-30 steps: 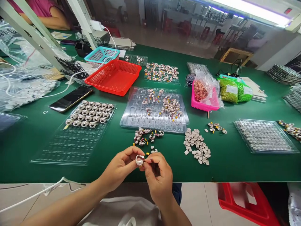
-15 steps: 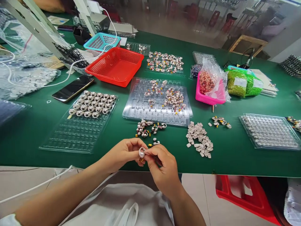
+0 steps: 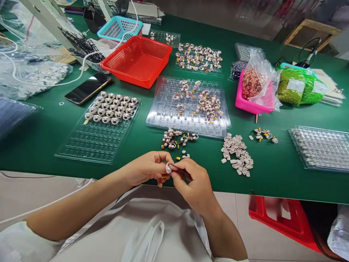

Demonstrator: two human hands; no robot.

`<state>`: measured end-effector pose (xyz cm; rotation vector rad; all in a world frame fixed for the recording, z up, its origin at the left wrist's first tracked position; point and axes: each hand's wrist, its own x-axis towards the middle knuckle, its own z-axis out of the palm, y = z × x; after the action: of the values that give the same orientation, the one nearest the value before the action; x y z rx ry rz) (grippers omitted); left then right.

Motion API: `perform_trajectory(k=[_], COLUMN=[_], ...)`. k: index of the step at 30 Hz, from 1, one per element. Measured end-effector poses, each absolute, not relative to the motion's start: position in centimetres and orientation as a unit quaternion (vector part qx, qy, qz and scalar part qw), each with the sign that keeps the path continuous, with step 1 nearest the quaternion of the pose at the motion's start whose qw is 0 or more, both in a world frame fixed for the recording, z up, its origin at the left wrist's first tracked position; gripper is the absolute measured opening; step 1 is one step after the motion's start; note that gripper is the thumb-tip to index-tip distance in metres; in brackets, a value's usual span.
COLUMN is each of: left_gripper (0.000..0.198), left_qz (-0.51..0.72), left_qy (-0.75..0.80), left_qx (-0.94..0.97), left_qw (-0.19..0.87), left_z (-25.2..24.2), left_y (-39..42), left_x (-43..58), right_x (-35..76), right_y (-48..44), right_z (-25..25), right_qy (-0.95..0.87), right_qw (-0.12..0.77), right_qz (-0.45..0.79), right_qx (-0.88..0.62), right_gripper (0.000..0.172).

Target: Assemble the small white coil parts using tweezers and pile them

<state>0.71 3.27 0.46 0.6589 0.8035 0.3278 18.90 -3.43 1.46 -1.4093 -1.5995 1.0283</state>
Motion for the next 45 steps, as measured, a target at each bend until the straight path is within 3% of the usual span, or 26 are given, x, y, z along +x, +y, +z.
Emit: perform_trajectory(k=[9,17,25,32,41,45], left_gripper=[0.031,0.031,0.028,0.022,0.029,0.028], left_qz=[0.166,0.159,0.134,0.065,0.254,0.283], left_qy=[0.382,0.401,0.396,0.398,0.406,0.371], left_qx=[0.329,0.322,0.340,0.401,0.411,0.447], left_qw=[0.847,0.843,0.843,0.823,0.776,0.763], left_z=[0.2,0.3,0.6,0.5,-0.5,-1.3], left_y=[3.2,3.3,3.6,3.8,2.5,1.9], left_x=[0.6,0.6,0.6,0.7,1.1,0.9], right_x=[18.5,18.0,18.3,18.9,18.7,18.8], right_y=[-3.5,-3.7,-3.7,-3.4,-3.0,-3.2], right_z=[1.0,0.7,0.8,1.2,-0.5,-1.1], right_qy=[-0.535,-0.523,-0.561,-0.666,-0.476,-0.435], right_qw=[0.397,0.419,0.381,0.292,0.391,0.416], right_qz=[0.504,0.478,0.453,0.404,0.525,0.546], right_qx=[-0.549,-0.568,-0.579,-0.555,-0.588,-0.583], right_gripper=[0.008,0.009,0.006,0.010,0.012,0.010])
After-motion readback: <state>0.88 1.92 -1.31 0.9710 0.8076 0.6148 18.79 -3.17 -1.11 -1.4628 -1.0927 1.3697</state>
